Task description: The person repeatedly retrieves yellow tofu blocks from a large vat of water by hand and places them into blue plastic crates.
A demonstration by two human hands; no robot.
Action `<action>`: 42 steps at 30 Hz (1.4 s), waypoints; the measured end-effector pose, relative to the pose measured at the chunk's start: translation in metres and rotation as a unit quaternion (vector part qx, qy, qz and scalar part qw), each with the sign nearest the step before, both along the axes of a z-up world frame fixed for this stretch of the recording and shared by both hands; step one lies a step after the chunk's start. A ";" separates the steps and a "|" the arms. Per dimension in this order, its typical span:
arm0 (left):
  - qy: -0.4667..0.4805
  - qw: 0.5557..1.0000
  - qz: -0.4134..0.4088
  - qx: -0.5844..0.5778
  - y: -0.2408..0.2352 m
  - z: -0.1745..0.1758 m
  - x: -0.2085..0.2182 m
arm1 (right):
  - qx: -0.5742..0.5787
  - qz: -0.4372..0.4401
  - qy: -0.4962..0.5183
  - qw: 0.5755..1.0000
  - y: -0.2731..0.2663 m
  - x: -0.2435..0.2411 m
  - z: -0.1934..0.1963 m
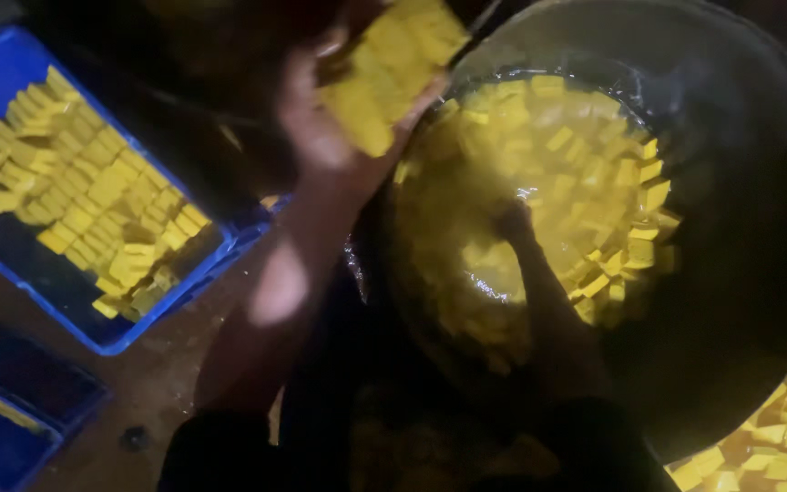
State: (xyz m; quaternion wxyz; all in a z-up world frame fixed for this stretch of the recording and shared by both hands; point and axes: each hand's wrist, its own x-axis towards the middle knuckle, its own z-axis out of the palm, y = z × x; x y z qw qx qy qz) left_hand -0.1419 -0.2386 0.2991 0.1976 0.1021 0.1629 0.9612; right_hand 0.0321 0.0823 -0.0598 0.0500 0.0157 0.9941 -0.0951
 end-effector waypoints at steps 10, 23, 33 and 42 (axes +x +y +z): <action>-0.064 0.981 0.153 -0.103 -0.151 -0.009 0.035 | -0.324 -0.126 -0.139 0.927 -0.015 0.022 0.131; -0.128 0.976 0.171 -0.038 -0.210 -0.114 0.066 | -0.638 0.022 -0.075 0.766 -0.300 -0.037 0.368; -0.318 0.937 0.140 0.042 -0.243 -0.185 0.101 | -0.667 0.020 -0.245 0.703 -0.437 -0.085 0.320; -0.516 0.846 0.115 -0.064 -0.319 -0.208 0.098 | -0.508 0.148 -0.440 0.726 -0.528 -0.136 0.235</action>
